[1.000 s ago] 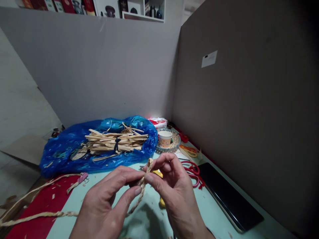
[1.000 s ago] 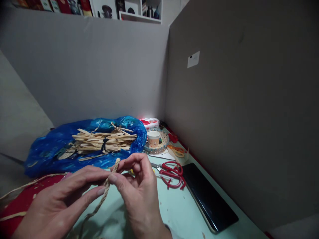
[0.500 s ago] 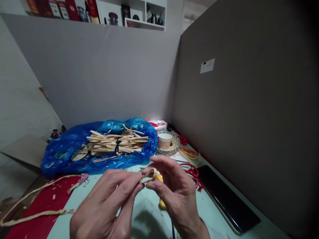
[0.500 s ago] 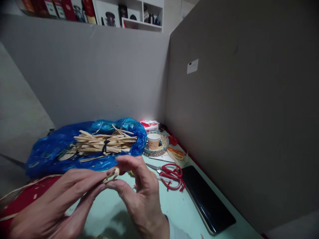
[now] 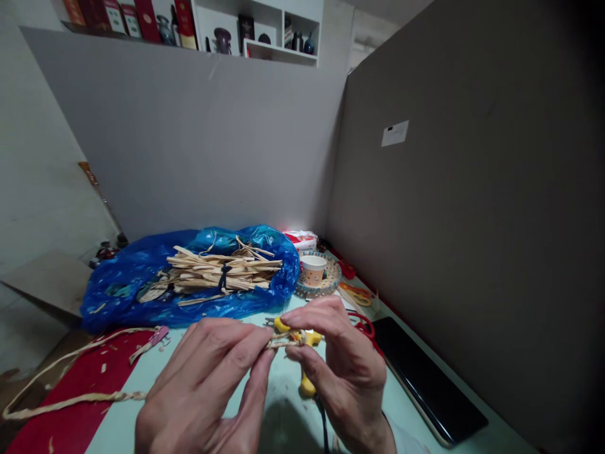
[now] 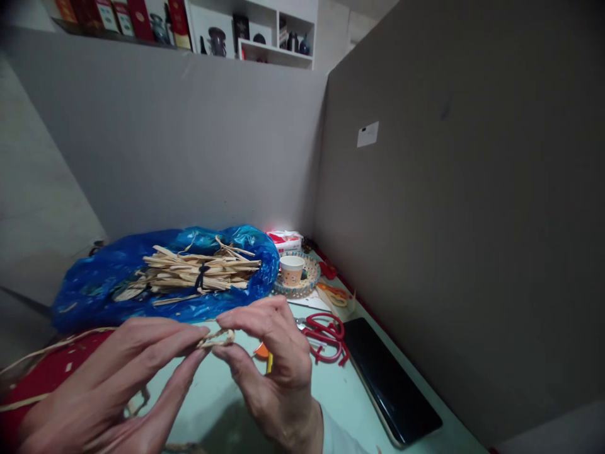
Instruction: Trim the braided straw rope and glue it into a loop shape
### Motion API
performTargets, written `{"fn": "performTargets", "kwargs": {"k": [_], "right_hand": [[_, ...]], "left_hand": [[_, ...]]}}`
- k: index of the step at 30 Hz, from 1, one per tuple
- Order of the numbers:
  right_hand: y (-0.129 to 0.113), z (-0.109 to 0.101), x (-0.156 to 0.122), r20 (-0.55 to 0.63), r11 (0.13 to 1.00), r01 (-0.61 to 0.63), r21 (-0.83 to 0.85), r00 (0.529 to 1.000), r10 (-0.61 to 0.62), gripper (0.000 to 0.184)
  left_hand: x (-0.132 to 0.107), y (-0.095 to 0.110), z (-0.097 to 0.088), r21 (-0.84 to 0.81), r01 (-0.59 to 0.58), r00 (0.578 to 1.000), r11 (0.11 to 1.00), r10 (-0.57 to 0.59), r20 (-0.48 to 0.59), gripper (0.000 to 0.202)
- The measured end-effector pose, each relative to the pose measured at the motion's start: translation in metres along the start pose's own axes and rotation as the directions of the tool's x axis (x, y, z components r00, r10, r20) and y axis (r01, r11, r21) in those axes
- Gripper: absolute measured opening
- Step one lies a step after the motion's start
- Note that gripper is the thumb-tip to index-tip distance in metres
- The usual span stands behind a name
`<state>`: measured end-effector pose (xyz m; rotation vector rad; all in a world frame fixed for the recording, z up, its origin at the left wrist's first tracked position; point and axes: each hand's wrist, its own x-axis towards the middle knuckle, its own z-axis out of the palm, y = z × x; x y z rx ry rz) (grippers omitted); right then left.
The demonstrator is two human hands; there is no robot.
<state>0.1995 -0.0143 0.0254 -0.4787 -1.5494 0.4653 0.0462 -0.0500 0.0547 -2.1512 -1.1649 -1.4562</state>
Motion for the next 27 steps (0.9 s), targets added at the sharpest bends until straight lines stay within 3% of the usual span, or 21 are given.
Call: {"fn": "performTargets", "kwargs": {"k": [19, 27], "right_hand": [[-0.0006, 0.0007, -0.0029, -0.024, 1.0, -0.022, 0.021, 0.999, 0.022, 0.031], [-0.0034, 0.002, -0.003, -0.012, 0.995, -0.081, 0.05, 0.997, 0.081, 0.024]], "left_hand": [[-0.0001, 0.0031, -0.0008, -0.036, 0.004, 0.999, 0.999, -0.002, 0.047, 0.026], [-0.0029, 0.0021, 0.0049, -0.075, -0.001, 1.0, 0.997, 0.001, -0.001, 0.026]]}}
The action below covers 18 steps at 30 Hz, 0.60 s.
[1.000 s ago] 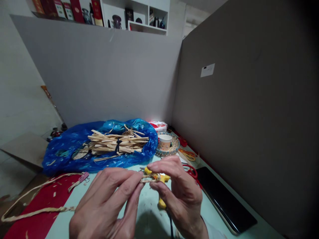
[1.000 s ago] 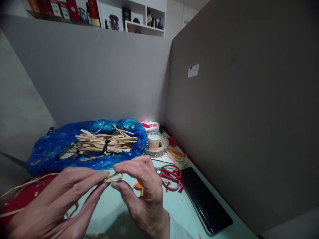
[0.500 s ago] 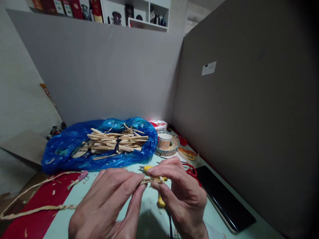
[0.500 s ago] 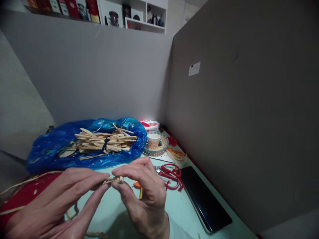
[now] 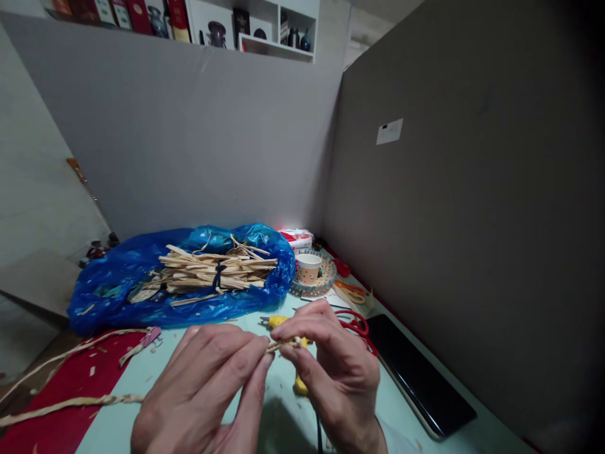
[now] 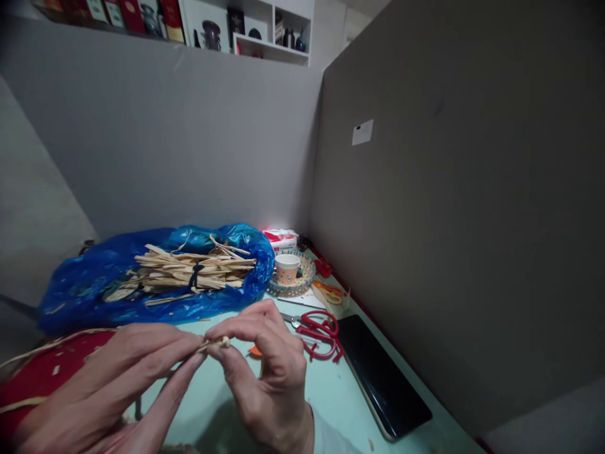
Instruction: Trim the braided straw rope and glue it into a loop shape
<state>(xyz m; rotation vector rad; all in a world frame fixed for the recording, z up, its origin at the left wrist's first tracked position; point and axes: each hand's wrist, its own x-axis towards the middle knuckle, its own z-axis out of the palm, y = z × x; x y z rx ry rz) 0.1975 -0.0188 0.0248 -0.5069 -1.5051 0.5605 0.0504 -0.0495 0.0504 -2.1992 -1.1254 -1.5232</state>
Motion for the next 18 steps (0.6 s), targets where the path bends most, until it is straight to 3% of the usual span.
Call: {"fn": "performTargets", "kwargs": {"k": [7, 12, 18], "right_hand": [[0.003, 0.0, -0.001, 0.014, 0.995, -0.074, 0.07, 0.997, 0.073, 0.019], [0.003, -0.004, 0.006, 0.044, 0.999, -0.043, 0.022, 0.998, 0.042, 0.018], [0.002, -0.009, 0.011, 0.06, 1.0, -0.018, -0.012, 0.998, 0.019, 0.017]], "left_hand": [[-0.001, -0.003, 0.003, -0.015, -0.002, 1.0, 1.0, 0.002, 0.0, 0.025], [0.001, -0.008, 0.001, 0.012, -0.09, 0.996, 0.996, 0.089, 0.025, 0.03], [0.0, -0.008, 0.001, 0.037, -0.079, 0.996, 0.996, 0.077, 0.054, 0.026]]}}
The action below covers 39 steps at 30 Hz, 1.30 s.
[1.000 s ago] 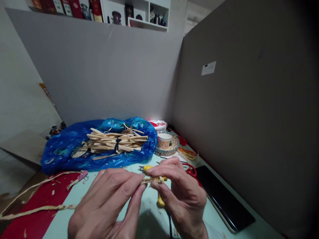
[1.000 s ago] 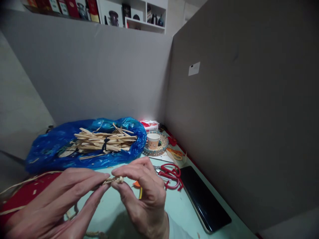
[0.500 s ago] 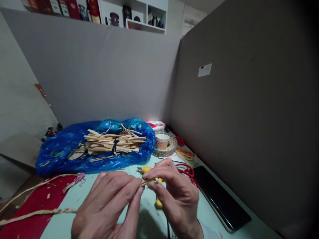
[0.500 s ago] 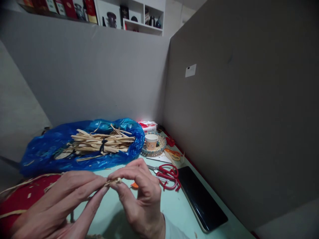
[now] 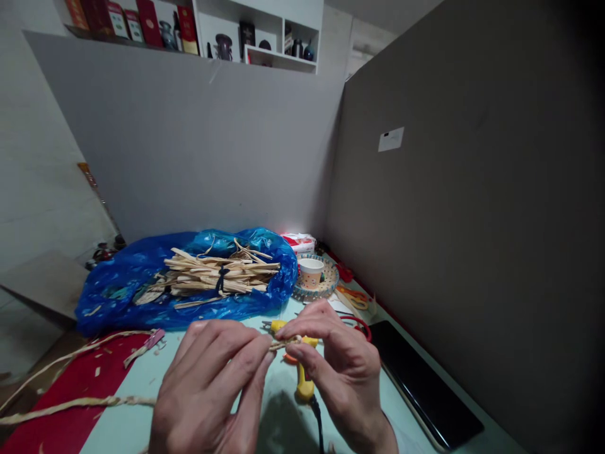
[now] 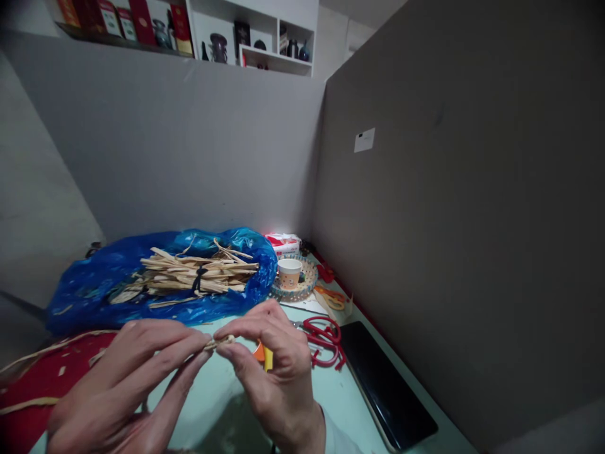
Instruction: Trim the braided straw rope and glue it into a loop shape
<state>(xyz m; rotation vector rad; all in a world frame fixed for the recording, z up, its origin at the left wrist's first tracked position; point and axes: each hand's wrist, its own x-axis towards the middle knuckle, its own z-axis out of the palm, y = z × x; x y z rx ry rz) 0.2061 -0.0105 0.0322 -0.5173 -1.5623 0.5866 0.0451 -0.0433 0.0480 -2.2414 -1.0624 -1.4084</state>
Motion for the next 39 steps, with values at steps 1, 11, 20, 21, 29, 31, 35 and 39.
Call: {"fn": "performTargets", "kwargs": {"k": [1, 11, 20, 21, 29, 31, 35, 39], "right_hand": [[0.0, 0.0, 0.0, -0.002, 1.0, -0.005, 0.0, 1.0, 0.005, 0.017], [-0.002, 0.0, -0.002, -0.005, 1.0, 0.028, -0.003, 1.0, -0.028, 0.019], [-0.002, -0.005, 0.003, 0.106, 0.998, 0.058, -0.039, 0.993, -0.054, 0.018], [-0.001, -0.006, 0.004, 0.123, 0.994, 0.077, -0.073, 0.99, -0.068, 0.017], [0.0, -0.008, 0.005, 0.226, 0.952, 0.239, -0.189, 0.954, -0.195, 0.015], [0.0, -0.006, 0.004, 0.232, 0.955, 0.223, -0.197, 0.957, -0.176, 0.012], [0.006, -0.002, 0.0, 0.205, 0.948, 0.202, -0.244, 0.967, -0.153, 0.011], [0.015, 0.001, -0.003, 0.098, 0.937, 0.242, -0.254, 0.97, -0.224, 0.017]], "left_hand": [[0.0, -0.001, 0.001, -0.002, 0.0, 1.0, 1.0, 0.0, 0.016, 0.026], [-0.003, -0.004, 0.001, 0.052, -0.063, 0.995, 0.997, 0.059, 0.082, 0.027], [0.002, 0.0, -0.003, 0.106, -0.12, 0.993, 0.987, 0.121, 0.0, 0.023], [0.004, 0.0, -0.003, 0.119, -0.12, 0.993, 0.986, 0.121, -0.004, 0.019], [0.014, -0.011, -0.007, 0.137, -0.203, 0.979, 0.97, 0.197, 0.052, 0.021], [0.011, -0.016, -0.008, 0.113, -0.249, 0.967, 0.962, 0.241, 0.084, 0.019], [0.005, -0.024, -0.008, 0.035, -0.304, 0.945, 0.952, 0.296, 0.14, 0.022], [0.007, -0.029, -0.01, -0.086, -0.045, 0.976, 0.995, 0.062, 0.208, 0.03]]}}
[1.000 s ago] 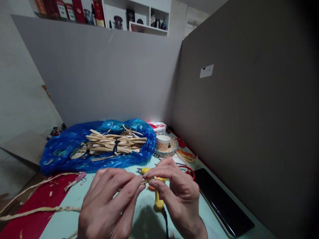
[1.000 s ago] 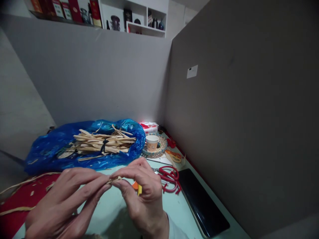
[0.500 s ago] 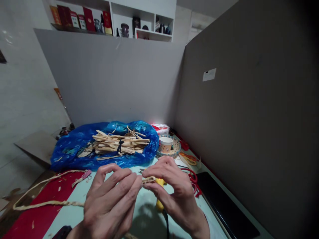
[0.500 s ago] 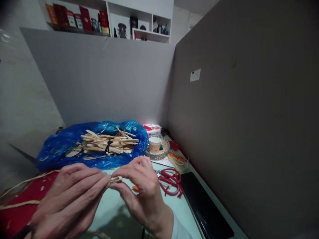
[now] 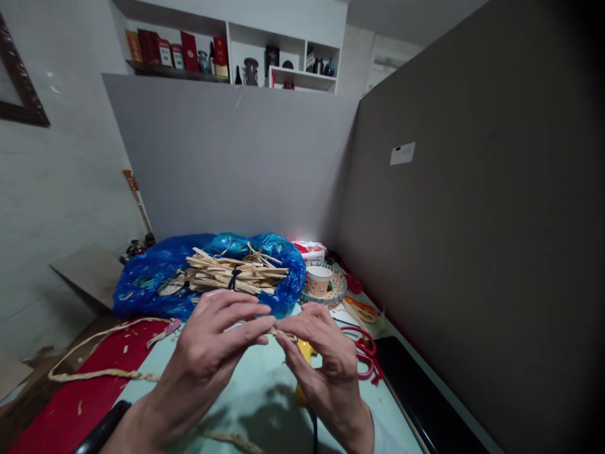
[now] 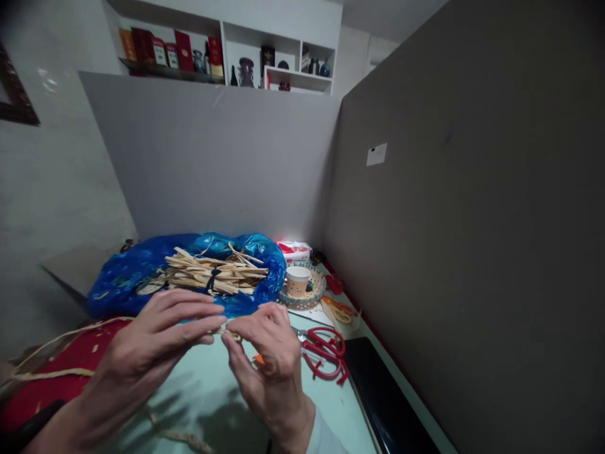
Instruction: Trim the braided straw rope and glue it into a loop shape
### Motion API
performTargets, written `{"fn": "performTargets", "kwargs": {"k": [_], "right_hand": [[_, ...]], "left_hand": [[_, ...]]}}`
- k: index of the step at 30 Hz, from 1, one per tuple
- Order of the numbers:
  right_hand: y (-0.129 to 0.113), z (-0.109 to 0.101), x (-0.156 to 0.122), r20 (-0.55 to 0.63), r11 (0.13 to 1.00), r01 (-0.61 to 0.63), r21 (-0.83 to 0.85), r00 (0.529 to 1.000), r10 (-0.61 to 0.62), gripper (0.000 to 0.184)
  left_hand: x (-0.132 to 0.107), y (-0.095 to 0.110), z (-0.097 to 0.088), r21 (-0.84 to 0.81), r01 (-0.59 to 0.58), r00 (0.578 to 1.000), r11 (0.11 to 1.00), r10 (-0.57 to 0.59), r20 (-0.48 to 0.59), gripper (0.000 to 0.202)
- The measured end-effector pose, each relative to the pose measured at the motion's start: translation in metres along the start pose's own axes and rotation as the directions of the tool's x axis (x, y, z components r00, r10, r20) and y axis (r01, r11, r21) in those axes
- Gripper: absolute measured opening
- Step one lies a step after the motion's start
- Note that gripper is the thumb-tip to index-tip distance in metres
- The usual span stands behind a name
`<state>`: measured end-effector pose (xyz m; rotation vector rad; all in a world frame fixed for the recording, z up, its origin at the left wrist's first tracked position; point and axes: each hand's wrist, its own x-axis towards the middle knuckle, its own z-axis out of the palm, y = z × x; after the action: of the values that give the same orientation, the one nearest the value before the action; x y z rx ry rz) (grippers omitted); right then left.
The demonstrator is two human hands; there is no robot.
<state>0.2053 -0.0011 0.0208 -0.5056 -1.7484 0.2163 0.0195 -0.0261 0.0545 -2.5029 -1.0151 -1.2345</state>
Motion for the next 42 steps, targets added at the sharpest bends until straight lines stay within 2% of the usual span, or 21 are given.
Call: {"fn": "performTargets", "kwargs": {"k": [2, 3, 4, 5, 7, 8, 9, 10, 11, 13, 15, 18, 24, 28, 31, 33, 35, 39, 41, 42], "right_hand": [[0.001, 0.0, 0.0, -0.055, 0.999, 0.038, -0.013, 0.998, -0.039, 0.021], [0.001, 0.0, 0.0, -0.074, 0.998, 0.058, -0.022, 0.996, -0.06, 0.023], [0.0, 0.0, 0.0, -0.088, 0.997, 0.074, -0.032, 0.993, -0.077, 0.024], [-0.001, -0.001, 0.001, -0.098, 0.995, 0.087, -0.045, 0.991, -0.091, 0.024], [-0.004, -0.002, 0.001, -0.114, 0.99, 0.116, -0.081, 0.986, -0.124, 0.024], [-0.006, -0.002, 0.002, -0.125, 0.987, 0.127, -0.102, 0.982, -0.14, 0.024], [-0.008, -0.002, 0.002, -0.135, 0.983, 0.138, -0.124, 0.979, -0.155, 0.024], [-0.01, -0.001, 0.001, -0.144, 0.978, 0.15, -0.144, 0.975, -0.171, 0.024], [-0.011, 0.0, 0.001, -0.151, 0.973, 0.164, -0.164, 0.97, -0.189, 0.024], [-0.013, 0.003, -0.002, -0.152, 0.962, 0.196, -0.19, 0.962, -0.226, 0.023], [-0.012, 0.007, -0.007, -0.138, 0.952, 0.234, -0.199, 0.955, -0.264, 0.023], [-0.011, 0.012, -0.015, -0.091, 0.943, 0.272, -0.194, 0.952, -0.293, 0.022], [-0.009, 0.025, -0.028, -0.053, 0.948, 0.27, -0.169, 0.958, -0.283, 0.017], [-0.011, 0.029, -0.033, 0.033, 0.957, 0.245, -0.156, 0.969, -0.243, 0.02], [-0.013, 0.021, -0.034, 0.216, 0.976, 0.195, -0.091, 0.961, -0.172, 0.031], [-0.013, 0.015, -0.034, 0.324, 0.99, 0.141, -0.013, 0.937, -0.129, 0.038], [-0.011, 0.011, -0.033, 0.343, 0.996, 0.075, 0.044, 0.936, -0.086, 0.036], [-0.002, 0.012, -0.027, 0.276, 0.984, -0.146, 0.104, 0.954, 0.112, 0.023], [0.005, 0.014, -0.024, 0.321, 0.939, -0.311, 0.148, 0.913, 0.252, 0.021], [0.008, 0.014, -0.023, 0.382, 0.893, -0.41, 0.186, 0.868, 0.319, 0.02]], "left_hand": [[0.001, 0.001, -0.006, -0.098, 0.2, 0.978, 0.975, -0.205, -0.046, 0.031], [0.001, 0.002, -0.01, -0.144, 0.319, 0.936, 0.937, -0.335, -0.109, 0.029], [0.0, 0.004, -0.014, -0.193, 0.44, 0.861, 0.877, -0.473, -0.186, 0.026], [-0.001, 0.005, -0.018, -0.237, 0.545, 0.76, 0.804, -0.593, -0.264, 0.021], [-0.009, 0.009, -0.023, -0.305, 0.691, 0.549, 0.656, -0.75, -0.368, 0.015], [-0.014, 0.012, -0.023, -0.343, 0.728, 0.475, 0.593, -0.798, -0.371, 0.014], [-0.02, 0.014, -0.022, -0.371, 0.746, 0.438, 0.553, -0.827, -0.352, 0.013], [-0.025, 0.017, -0.018, -0.484, 0.756, 0.381, 0.442, -0.897, -0.224, 0.012], [-0.03, 0.022, -0.013, -0.618, 0.729, 0.353, 0.294, -0.935, -0.03, 0.013], [-0.035, 0.032, 0.0, -0.672, 0.723, 0.357, 0.161, -0.919, 0.165, 0.022], [-0.032, 0.044, 0.012, -0.728, 0.683, 0.357, 0.054, -0.895, 0.268, 0.021], [-0.022, 0.059, 0.023, -0.807, 0.582, 0.348, -0.099, -0.867, 0.357, 0.019], [-0.023, 0.061, 0.025, -0.845, 0.455, 0.256, -0.28, -0.868, 0.425, 0.009], [-0.032, 0.051, 0.023, -0.847, 0.438, 0.217, -0.3, -0.879, 0.424, 0.01], [-0.041, 0.043, 0.02, -0.827, 0.464, 0.2, -0.316, -0.873, 0.445, 0.012], [-0.047, 0.038, 0.018, -0.807, 0.499, 0.209, -0.315, -0.86, 0.465, 0.007], [-0.052, 0.034, 0.017, -0.788, 0.529, 0.222, -0.315, -0.845, 0.487, 0.005], [-0.055, 0.027, 0.016, -0.713, 0.636, 0.243, -0.296, -0.8, 0.549, 0.005], [-0.054, 0.025, 0.017, -0.645, 0.706, 0.254, -0.292, -0.746, 0.615, 0.009], [-0.053, 0.023, 0.018, -0.615, 0.738, 0.262, -0.278, -0.722, 0.64, 0.012]]}}
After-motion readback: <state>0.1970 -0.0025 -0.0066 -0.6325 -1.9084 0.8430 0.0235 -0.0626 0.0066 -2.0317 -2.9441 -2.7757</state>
